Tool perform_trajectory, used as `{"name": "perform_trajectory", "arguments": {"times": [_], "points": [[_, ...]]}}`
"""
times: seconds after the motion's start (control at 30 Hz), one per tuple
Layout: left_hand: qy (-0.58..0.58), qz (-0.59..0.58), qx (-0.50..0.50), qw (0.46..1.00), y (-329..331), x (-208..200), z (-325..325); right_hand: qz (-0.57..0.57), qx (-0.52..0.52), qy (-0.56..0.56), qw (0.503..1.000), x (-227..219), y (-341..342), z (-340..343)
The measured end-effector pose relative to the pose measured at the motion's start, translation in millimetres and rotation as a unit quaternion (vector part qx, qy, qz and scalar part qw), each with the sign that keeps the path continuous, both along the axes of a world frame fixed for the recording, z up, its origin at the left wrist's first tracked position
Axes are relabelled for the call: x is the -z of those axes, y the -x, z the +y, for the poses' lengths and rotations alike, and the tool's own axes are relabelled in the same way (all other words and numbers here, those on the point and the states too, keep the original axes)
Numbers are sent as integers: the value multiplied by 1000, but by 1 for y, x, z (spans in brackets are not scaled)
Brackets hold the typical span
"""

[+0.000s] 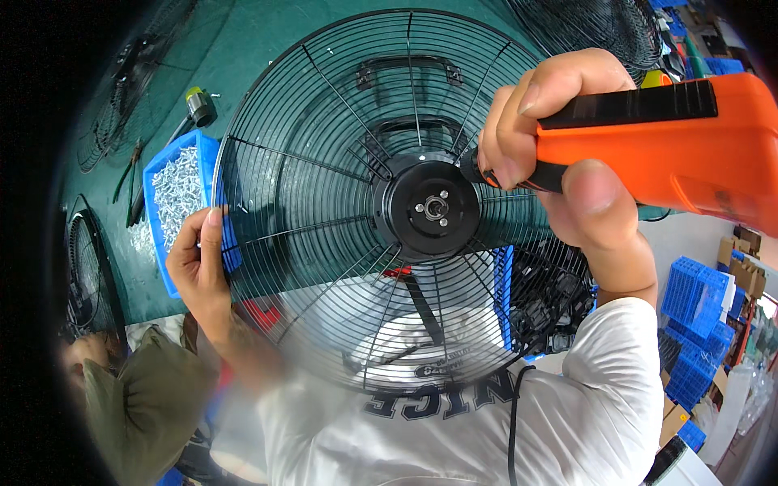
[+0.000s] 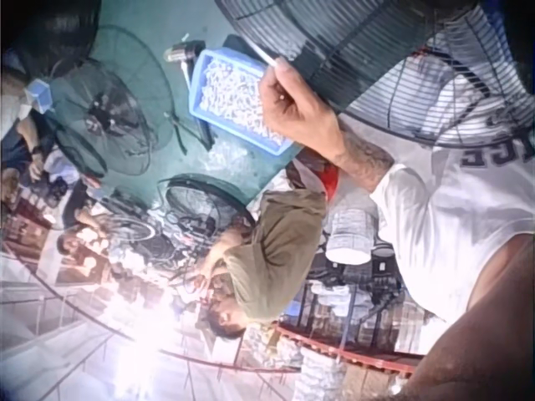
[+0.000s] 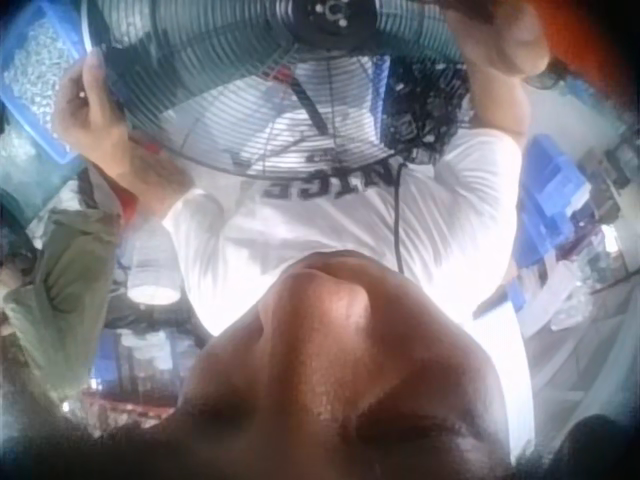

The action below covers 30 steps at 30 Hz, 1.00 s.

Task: Assemble an industrial fan motor and grill using an electric screwdriver.

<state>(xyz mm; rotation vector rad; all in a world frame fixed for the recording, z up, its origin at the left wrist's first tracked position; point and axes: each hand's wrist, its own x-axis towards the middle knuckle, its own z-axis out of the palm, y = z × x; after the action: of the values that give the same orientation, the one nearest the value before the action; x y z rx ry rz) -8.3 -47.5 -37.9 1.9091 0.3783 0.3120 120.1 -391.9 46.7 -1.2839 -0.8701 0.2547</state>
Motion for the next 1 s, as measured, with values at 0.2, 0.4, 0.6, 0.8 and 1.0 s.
{"name": "perform_trajectory", "arguments": {"times": [0.2, 0.4, 0.6, 0.8, 1.0], "points": [[15, 12, -2, 1000, 0, -3, -2, 17, 4, -14, 1000, 1, -1, -2], [23, 14, -10, 1000, -1, -3, -4, 24, 16, 1, 1000, 0, 4, -2], [-28, -14, -26, 999, -2, 0, -5, -10, -56, 1, 998, 0, -11, -1], [-188, -64, 5, 980, 9, -6, -32, -13, -143, 9, 990, -4, -37, -25], [-374, -39, 30, 926, -1, -20, -4, -2, -103, 4, 995, 3, -37, -46]]}}
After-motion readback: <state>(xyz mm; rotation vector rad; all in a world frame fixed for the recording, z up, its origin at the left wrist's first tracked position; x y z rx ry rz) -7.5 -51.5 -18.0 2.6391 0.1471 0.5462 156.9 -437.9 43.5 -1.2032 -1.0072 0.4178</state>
